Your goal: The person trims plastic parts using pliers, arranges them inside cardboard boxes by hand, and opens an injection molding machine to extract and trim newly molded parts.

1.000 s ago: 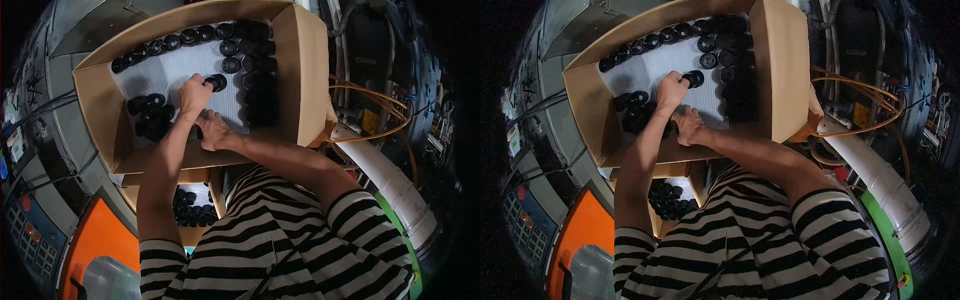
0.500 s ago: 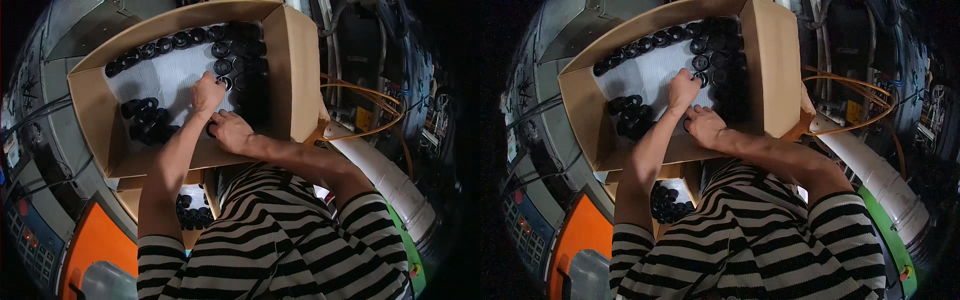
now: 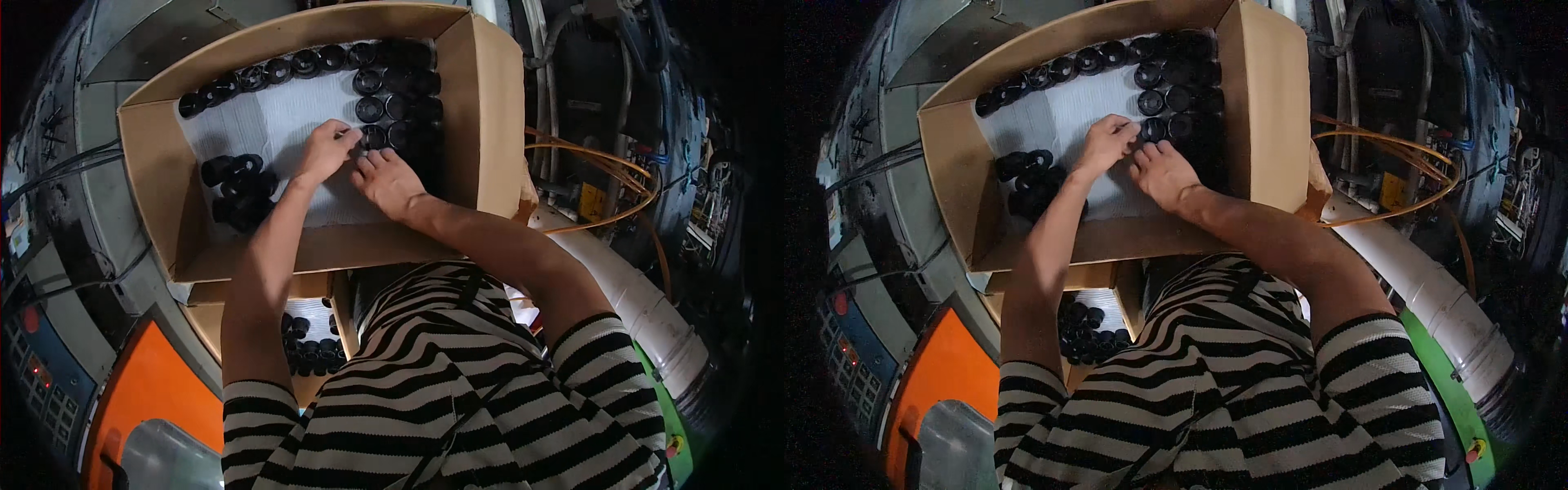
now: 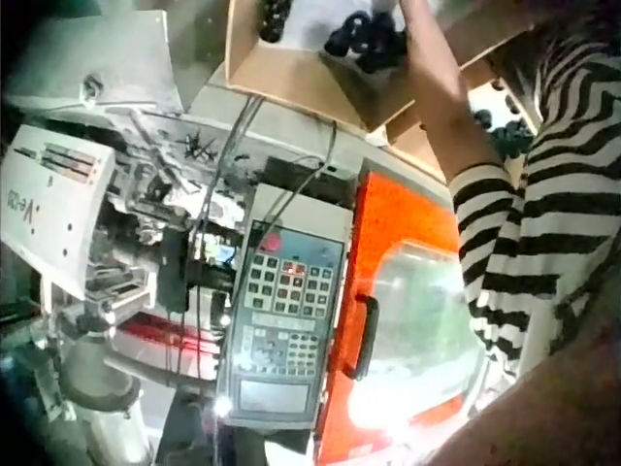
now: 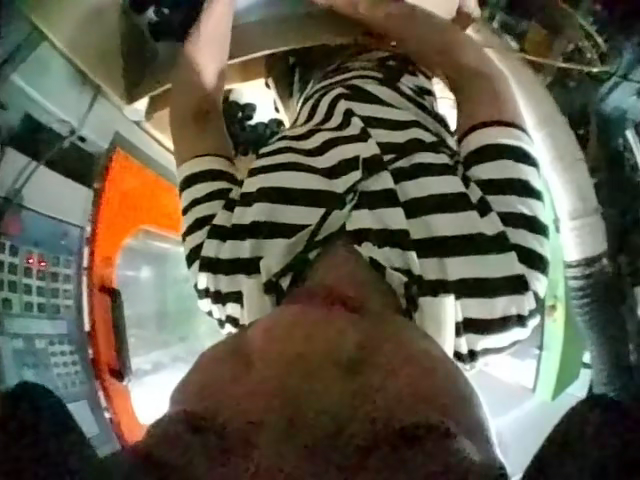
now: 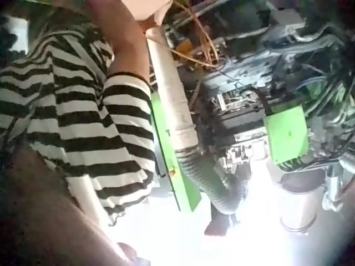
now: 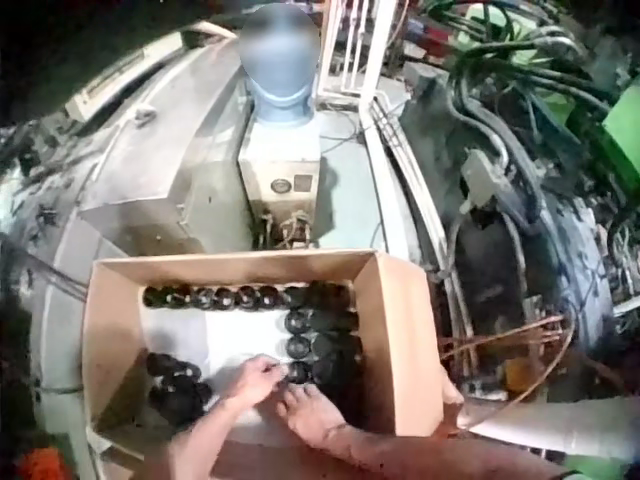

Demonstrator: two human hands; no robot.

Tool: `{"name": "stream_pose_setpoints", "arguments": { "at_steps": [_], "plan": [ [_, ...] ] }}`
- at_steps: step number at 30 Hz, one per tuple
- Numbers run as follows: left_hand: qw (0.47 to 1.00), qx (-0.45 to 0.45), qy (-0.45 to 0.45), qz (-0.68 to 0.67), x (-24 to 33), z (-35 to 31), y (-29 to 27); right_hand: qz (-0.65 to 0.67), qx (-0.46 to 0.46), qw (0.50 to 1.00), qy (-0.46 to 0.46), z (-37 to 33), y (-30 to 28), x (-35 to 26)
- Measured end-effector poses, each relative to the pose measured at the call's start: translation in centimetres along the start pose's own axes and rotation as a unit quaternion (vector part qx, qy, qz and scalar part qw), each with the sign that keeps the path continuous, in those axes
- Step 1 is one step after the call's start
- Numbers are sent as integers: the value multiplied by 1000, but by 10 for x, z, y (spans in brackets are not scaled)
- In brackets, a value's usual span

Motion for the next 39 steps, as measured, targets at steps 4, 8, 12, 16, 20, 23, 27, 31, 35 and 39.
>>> {"name": "stream_pose_setpoints", "arguments": {
  "at_steps": [4,8,12,16,20,23,27,31,35,39],
  "plan": [
    [961,56,57,264,13,-18,-86,-57,-39,998,-10,6,14,13],
    [897,23,75,435,19,-52,-125,-72,-25,996,-36,4,19,14],
    [778,-86,108,613,15,-76,-107,-84,-45,995,-36,3,21,14],
    [695,-117,121,699,-1,-84,-95,-95,-28,994,-41,2,29,15],
    [633,-106,85,762,-16,-85,-100,-94,10,995,-40,1,17,15],
    [655,-82,90,746,-1,-87,-98,-13,34,999,-1,-5,-12,24],
    [876,18,120,468,54,-95,-87,354,-33,906,230,-32,-4,61],
    [979,-169,-62,97,9,-96,-25,595,-236,679,361,-52,45,21],
    [964,-199,-155,80,-29,-99,9,407,-315,834,201,-60,24,-11],
    [956,-181,-131,190,-27,-87,34,340,-345,860,159,-84,8,-9]
  ]
}}
Point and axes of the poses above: each hand's wrist, its own z-axis towards the middle knuckle, its own y-axis out of the palm, x = y × z, the point moved 10 cm from there along z, towards the middle knuckle, and after that the axes turned 9 degrees about y, right-handed, at the moved point
